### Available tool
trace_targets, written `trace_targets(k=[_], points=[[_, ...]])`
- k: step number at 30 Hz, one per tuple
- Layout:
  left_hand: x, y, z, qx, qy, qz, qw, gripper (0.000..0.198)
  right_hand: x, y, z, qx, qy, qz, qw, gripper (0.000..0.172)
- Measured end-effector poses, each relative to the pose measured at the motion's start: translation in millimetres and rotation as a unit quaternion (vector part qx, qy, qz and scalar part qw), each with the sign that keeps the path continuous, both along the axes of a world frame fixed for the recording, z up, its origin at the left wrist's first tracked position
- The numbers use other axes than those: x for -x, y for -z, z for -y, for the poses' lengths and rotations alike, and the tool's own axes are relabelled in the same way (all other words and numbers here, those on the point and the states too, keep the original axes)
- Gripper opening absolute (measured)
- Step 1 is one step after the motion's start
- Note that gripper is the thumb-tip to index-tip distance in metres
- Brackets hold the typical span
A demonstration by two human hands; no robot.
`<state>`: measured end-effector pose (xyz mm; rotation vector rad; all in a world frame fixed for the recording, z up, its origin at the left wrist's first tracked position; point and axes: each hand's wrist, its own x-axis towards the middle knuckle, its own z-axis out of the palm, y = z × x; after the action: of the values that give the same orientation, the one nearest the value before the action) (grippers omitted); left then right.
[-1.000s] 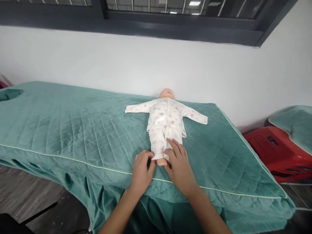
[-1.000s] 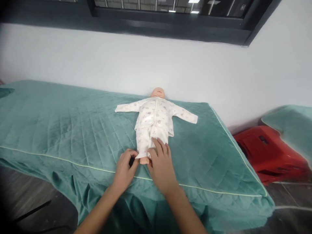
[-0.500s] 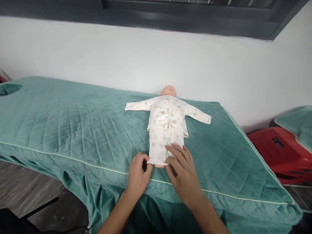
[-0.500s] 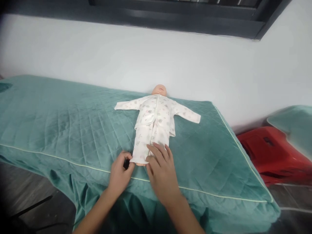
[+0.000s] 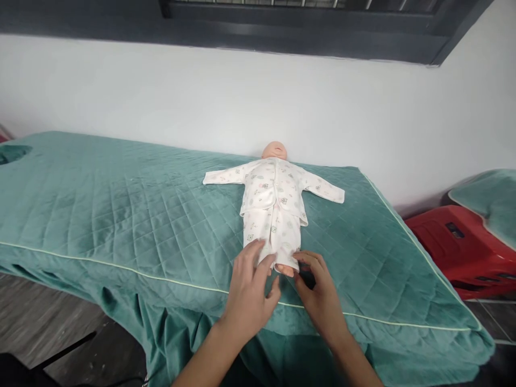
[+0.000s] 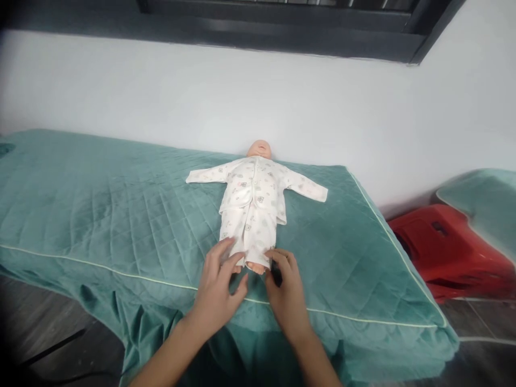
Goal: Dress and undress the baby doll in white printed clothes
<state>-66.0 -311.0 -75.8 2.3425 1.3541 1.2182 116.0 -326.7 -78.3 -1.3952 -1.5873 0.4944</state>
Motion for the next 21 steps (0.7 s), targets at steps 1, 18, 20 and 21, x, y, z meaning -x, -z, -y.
trace_targets(k=[1,18,20,21], points=[[-5,-3.8,-2,-0.006,-0.003,-0.017,1.0,0.049,1,0.8,-1,0.007,0.007,-0.004,1.0,0.022],[-4,-6.0,-4,-0.068,-0.014,-0.031,0.997,0.014,2,-2.9,2,0.085,0.007,-0.157,0.984,0.015],[1,-3.1,1,-0.065,0.001,-0.019,0.998,0.016,0,-22.0,10,0.045,0.009,-0.17,0.984,0.018],[4,-1.0,4,-0.065,0.008,-0.014,0.998,0.019,-1,-35.6,18,0.02,0.009,-0.176,0.984,0.022]])
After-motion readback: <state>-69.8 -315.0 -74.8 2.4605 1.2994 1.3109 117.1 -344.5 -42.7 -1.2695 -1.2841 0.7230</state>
